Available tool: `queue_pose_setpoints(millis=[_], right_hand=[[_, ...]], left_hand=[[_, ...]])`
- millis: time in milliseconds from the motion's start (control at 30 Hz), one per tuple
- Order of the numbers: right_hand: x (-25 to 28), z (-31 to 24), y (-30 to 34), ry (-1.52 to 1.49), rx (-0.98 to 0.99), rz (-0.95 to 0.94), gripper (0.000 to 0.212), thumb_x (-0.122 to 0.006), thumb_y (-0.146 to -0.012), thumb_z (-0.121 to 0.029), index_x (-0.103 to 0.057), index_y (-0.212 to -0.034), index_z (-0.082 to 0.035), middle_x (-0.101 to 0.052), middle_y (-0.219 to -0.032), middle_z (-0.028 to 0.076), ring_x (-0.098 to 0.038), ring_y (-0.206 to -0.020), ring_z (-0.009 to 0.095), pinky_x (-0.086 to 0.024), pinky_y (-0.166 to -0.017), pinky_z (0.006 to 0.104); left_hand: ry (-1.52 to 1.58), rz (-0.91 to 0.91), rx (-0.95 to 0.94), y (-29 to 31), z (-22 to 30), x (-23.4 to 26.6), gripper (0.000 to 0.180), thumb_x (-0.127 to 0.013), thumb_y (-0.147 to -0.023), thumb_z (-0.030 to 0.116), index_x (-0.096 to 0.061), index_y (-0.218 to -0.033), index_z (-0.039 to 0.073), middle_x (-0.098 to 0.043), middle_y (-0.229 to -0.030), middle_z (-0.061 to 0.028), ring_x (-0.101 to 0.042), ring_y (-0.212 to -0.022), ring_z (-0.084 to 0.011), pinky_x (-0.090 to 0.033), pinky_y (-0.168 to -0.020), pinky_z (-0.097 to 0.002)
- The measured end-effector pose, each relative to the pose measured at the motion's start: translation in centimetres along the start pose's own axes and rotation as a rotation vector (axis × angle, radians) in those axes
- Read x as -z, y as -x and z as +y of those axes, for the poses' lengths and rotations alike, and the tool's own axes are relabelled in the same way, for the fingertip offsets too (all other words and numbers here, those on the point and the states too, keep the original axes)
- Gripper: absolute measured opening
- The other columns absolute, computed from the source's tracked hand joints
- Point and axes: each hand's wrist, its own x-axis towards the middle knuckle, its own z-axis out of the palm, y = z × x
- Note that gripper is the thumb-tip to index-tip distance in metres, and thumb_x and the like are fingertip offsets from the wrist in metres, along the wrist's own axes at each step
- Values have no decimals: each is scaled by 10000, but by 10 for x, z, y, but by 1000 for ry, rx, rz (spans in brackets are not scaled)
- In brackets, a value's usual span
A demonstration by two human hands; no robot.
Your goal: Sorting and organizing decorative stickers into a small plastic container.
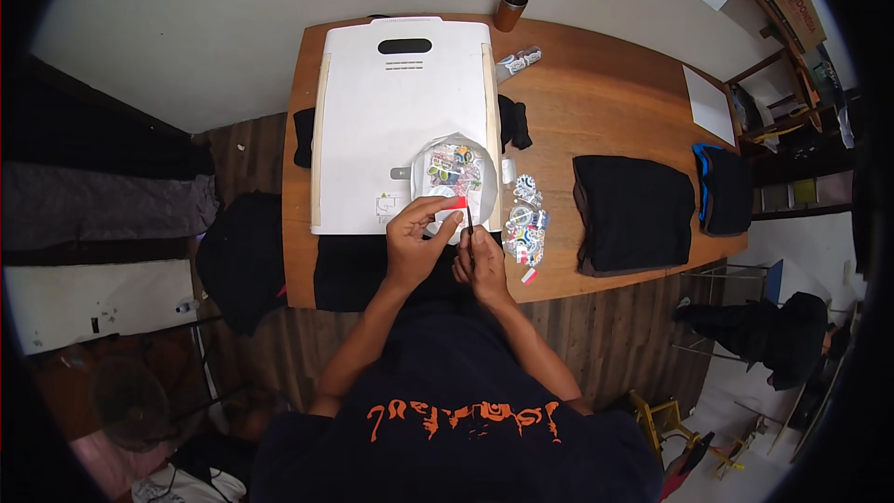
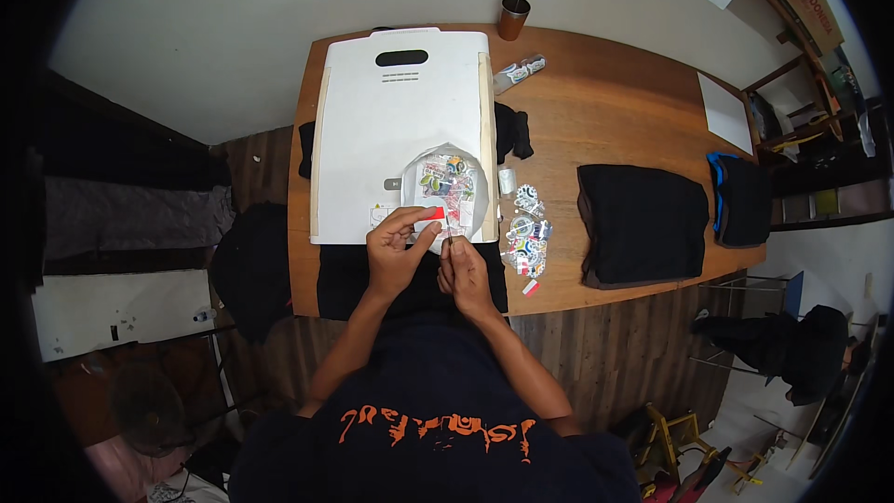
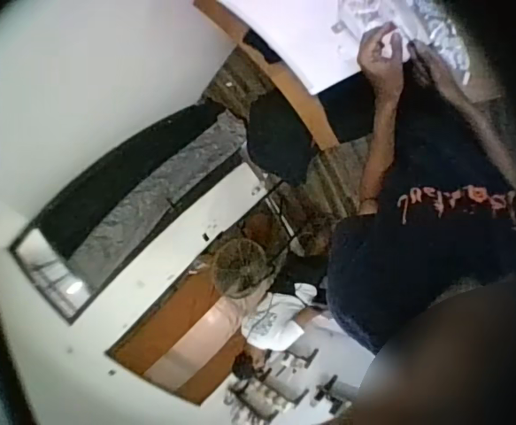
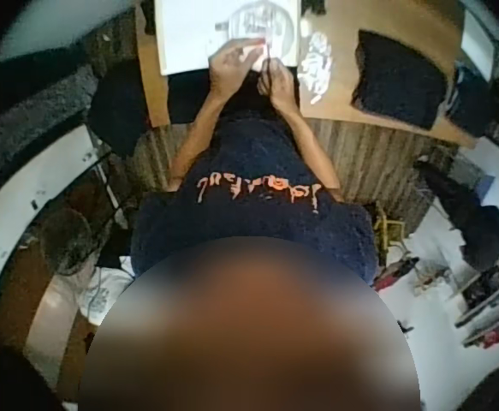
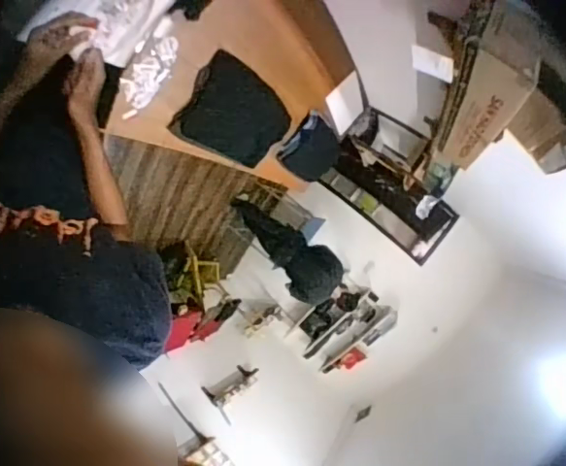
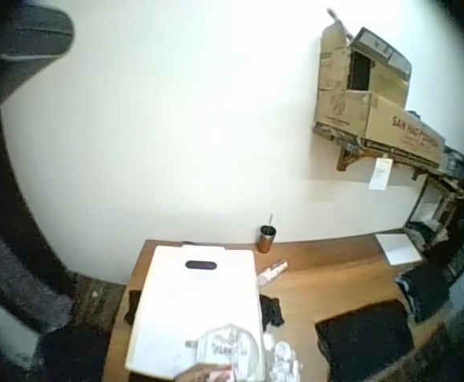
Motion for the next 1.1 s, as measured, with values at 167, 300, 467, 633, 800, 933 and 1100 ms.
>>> queue_pose_setpoints(millis=[167,300,467,633,800,933,1100], right_hand=[[-1,-2,-2,1,5,-14,367,-357,-1095,-404,-461,-954,-81,-299,-564,-44,-242,-427,59,-238,-432,240],[0,-2,-3,18,28,-14,365,-356,-1095,-404,-460,-953,-85,-301,-564,-44,-243,-425,59,-237,-428,240],[-1,-4,-3,-5,10,-2,365,-360,-1092,-410,-461,-953,-88,-304,-562,-44,-247,-423,59,-236,-425,240],[-1,-4,-4,34,46,-27,365,-361,-1092,-410,-462,-952,-88,-309,-566,-45,-251,-423,60,-239,-425,241],[-2,-2,-3,22,34,-2,366,-361,-1092,-410,-461,-951,-87,-305,-563,-45,-255,-423,60,-242,-425,242],[-5,-6,-4,10,31,4,367,-360,-1093,-407,-464,-954,-84,-299,-557,-45,-253,-422,62,-243,-425,243],[-4,-8,-2,-32,9,23,363,-359,-1095,-397,-469,-960,-79,-297,-557,-46,-244,-424,59,-239,-426,240]], left_hand=[[-2,-15,-4,1,-1,0,246,-704,-880,-71,-694,-1125,-69,-664,-1108,-135,-660,-1011,-159,-537,-896,-269],[12,-34,15,2,1,-2,249,-700,-881,-74,-692,-1130,-69,-664,-1113,-137,-660,-1014,-162,-538,-901,-270],[30,-13,6,1,-2,-1,254,-698,-882,-75,-689,-1136,-70,-664,-1115,-141,-661,-1018,-164,-537,-904,-270],[12,-30,13,1,-1,0,255,-698,-882,-75,-686,-1138,-72,-664,-1116,-140,-663,-1016,-167,-537,-909,-273],[49,-23,34,1,-2,-1,253,-698,-884,-74,-681,-1136,-82,-664,-1114,-141,-664,-1019,-168,-537,-911,-273],[54,-24,30,0,-2,0,251,-697,-882,-79,-681,-1133,-85,-663,-1111,-142,-663,-1022,-167,-536,-913,-270],[322,1,271,-2,12,0,276,-669,-921,-39,-646,-1194,-77,-670,-1142,-135,-665,-1006,-155,-549,-904,-282]])
